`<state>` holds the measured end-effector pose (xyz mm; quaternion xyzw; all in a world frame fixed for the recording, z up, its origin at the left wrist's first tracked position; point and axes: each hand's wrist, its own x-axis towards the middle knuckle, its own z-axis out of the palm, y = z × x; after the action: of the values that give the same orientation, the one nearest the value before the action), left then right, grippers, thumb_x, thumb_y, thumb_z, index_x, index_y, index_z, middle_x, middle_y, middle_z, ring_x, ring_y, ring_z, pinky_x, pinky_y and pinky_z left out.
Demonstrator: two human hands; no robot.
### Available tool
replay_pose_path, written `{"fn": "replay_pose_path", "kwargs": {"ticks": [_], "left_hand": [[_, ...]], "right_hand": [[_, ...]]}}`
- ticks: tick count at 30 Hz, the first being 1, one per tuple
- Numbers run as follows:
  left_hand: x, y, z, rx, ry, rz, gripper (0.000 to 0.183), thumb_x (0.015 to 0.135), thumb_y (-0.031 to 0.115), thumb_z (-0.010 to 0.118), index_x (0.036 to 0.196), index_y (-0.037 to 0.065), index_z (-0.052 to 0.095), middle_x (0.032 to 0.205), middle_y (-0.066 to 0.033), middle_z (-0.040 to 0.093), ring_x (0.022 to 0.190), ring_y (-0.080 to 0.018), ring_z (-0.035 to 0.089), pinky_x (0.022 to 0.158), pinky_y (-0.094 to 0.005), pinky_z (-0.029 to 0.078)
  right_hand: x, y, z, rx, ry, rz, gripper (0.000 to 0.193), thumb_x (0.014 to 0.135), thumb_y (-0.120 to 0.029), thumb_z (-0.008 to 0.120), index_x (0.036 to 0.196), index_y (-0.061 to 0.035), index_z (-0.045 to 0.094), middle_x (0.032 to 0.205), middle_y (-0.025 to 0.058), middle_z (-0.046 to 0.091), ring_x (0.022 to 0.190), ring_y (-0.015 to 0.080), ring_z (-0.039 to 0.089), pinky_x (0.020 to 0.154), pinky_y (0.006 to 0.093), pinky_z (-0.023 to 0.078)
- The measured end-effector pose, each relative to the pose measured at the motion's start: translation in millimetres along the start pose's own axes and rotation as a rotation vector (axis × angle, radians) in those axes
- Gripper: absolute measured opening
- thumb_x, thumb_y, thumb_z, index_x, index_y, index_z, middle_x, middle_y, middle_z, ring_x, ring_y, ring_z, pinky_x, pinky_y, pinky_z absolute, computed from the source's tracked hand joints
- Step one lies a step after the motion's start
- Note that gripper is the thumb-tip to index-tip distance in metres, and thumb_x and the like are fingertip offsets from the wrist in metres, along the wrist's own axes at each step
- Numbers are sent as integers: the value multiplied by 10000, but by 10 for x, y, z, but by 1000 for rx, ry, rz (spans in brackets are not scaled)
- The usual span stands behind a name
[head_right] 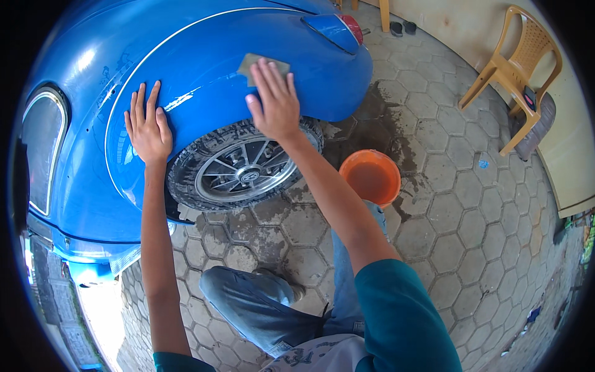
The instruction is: The person sands the fender of a car using sandpaper, periodically dipping the sandpaper into a bucket of water and rubbing the car surface.
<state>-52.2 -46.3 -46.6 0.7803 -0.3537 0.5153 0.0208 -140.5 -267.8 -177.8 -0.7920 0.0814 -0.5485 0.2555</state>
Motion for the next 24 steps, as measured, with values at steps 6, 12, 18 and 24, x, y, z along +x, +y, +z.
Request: {"fn": "replay_pose_path", "kwargs": {"ticks": [6, 12, 18, 24], "left_hand": [[5, 25, 56, -3, 18, 1, 429, 983, 304, 301, 1359, 291, 507, 1441, -34, 443, 1363, -259, 363, 1125, -510, 210], [-30, -51, 19, 17, 9, -4, 430, 979, 299, 308, 1363, 296, 501, 1447, -28, 438, 1363, -256, 363, 1127, -506, 207], [-10, 6, 43, 10, 18, -4, 424, 981, 301, 313, 1355, 294, 513, 1438, -36, 445, 1362, -261, 364, 1125, -508, 214], [-2, 12, 26, 5, 21, -5, 424, 985, 301, 307, 1360, 302, 505, 1437, -35, 446, 1364, -262, 360, 1126, -507, 216]], "right_hand": [[-326, 861, -24, 46, 159, 879, 611, 1003, -406, 306, 1479, -30, 238, 1546, 164, 211, 1438, 329, 160, 1147, 516, 121], [-28, 93, -14, 167, 46, 173, 595, 995, -382, 347, 1459, -13, 289, 1521, 189, 261, 1427, 343, 197, 1152, 490, 137], [-141, 363, 19, 77, 209, 251, 512, 1001, -289, 332, 1439, -23, 350, 1507, 179, 304, 1406, 344, 257, 1148, 442, 193], [-158, 429, -7, 147, 190, 606, 604, 1012, -378, 293, 1457, 30, 252, 1529, 236, 196, 1438, 349, 141, 1168, 409, 119]]}}
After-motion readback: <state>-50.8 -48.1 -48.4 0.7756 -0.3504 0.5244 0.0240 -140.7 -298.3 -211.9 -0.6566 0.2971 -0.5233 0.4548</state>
